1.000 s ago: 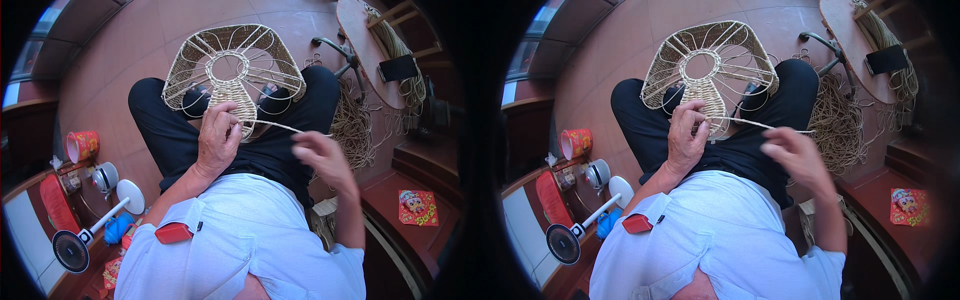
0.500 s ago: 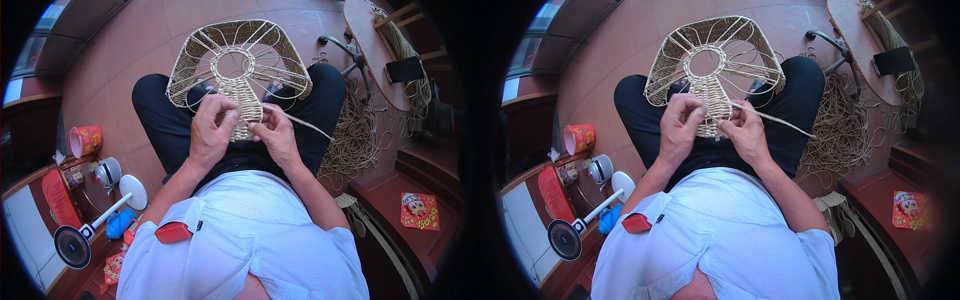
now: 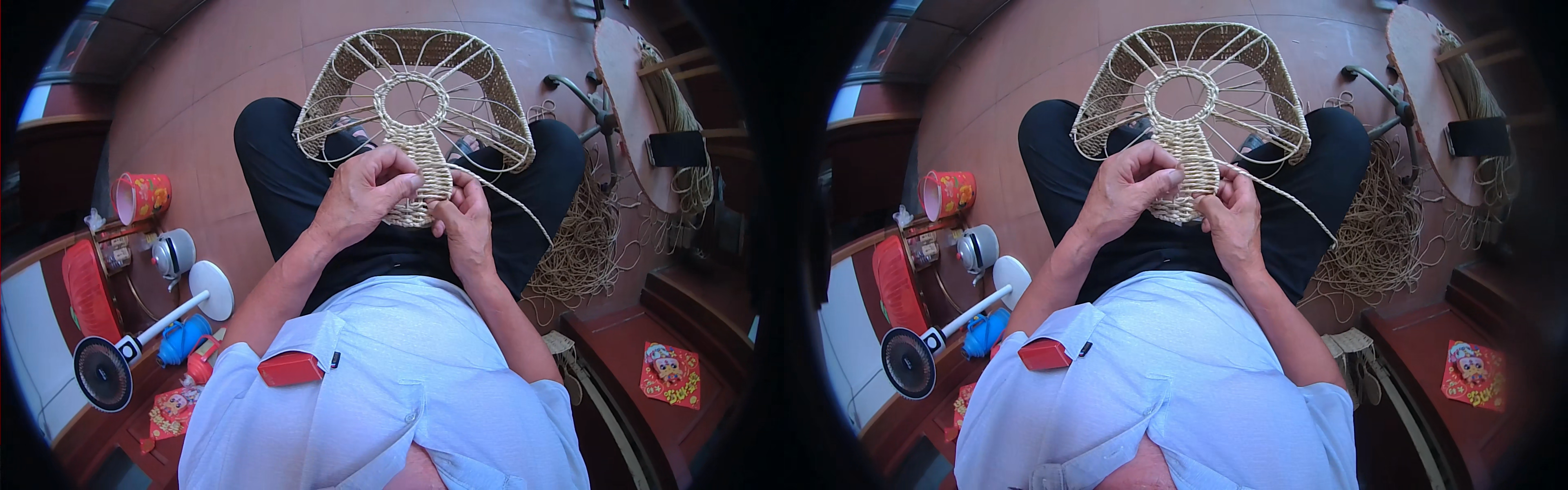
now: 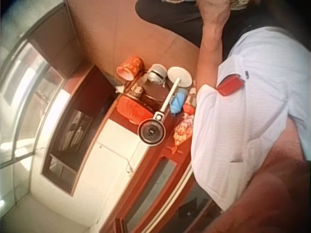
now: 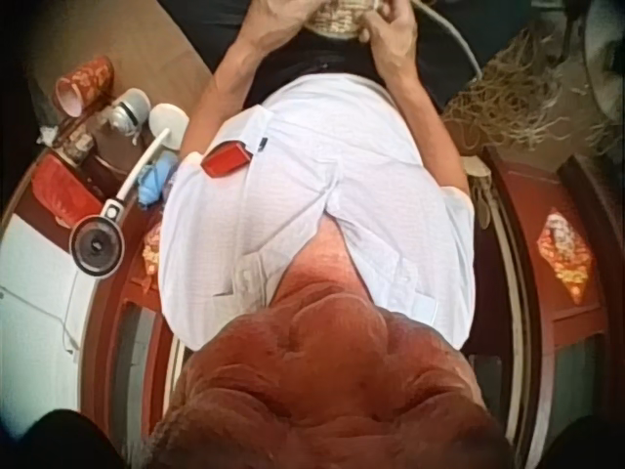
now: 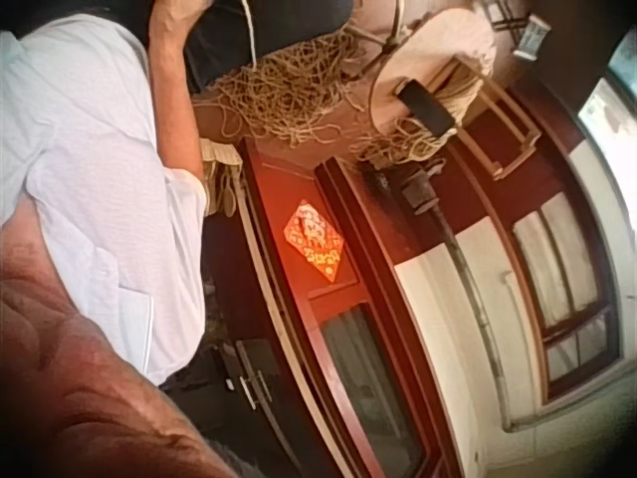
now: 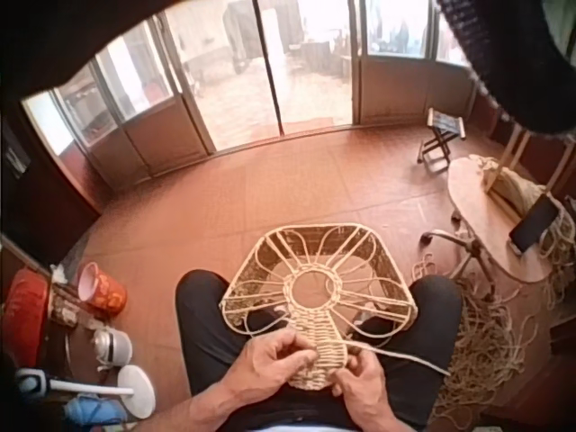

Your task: Weaving thin wicker or rattan strands into a structured frame to create a basket or decorative object.

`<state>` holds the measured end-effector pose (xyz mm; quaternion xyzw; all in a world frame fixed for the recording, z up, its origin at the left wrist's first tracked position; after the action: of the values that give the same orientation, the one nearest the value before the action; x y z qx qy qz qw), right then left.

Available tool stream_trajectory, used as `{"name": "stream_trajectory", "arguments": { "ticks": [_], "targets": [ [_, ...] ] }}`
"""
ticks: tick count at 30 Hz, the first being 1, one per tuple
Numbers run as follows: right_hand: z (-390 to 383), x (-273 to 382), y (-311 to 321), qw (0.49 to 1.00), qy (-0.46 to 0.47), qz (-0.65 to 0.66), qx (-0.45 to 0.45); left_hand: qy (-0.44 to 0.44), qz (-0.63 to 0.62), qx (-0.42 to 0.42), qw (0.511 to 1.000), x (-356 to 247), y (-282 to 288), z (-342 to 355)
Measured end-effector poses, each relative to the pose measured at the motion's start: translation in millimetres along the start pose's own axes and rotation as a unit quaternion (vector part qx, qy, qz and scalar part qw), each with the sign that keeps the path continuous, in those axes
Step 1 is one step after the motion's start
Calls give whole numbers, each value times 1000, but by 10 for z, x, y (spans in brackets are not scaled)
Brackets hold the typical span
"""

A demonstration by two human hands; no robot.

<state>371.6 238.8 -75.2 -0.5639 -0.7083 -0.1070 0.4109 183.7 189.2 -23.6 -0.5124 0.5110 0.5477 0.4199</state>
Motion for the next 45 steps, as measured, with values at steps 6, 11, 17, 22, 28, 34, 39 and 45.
{"name": "stream_trajectory", "arguments": {
  "ticks": [6, 11, 17, 22, 28, 34, 39, 45],
  "targets": [
    [6, -52, 22, 997, -14, 75, 31, 36, -146, -64, 987, 12, -34, -27],
    [24, -62, 44, 996, -15, 77, 48, -9, 100, 53, 994, -45, -93, -95],
    [-8, -61, 34, 995, -26, 81, 52, -46, 134, 1, 990, -22, -162, -76],
    [-15, -66, 54, 994, -5, 73, 75, -19, 29, -26, 999, 15, -127, -99],
    [-200, 101, 401, 998, -30, 34, 45, -21, -41, -67, 997, -4, -139, -114],
    [-719, 432, 1574, 972, 16, -215, -97, -293, 308, 47, 904, -86, -371, -26],
    [-1309, 702, 3457, 876, 48, -298, -376, -312, 346, 48, 883, -37, -462, 46],
    [-2464, 1002, 5733, 758, 143, -375, -515, -305, 310, 27, 900, 4, -438, 19]
  ]
}}
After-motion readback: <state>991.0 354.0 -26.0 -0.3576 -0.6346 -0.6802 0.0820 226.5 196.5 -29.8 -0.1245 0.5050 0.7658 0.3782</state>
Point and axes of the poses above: each hand's wrist, its own z-axis towards the middle knuckle, its own y-axis out of the back of the hand, x = y × z, the point moved 1 cm from there along z, towards the middle knuckle, and after that the axes turned 13 degrees about -y, right-handed, at the moved point
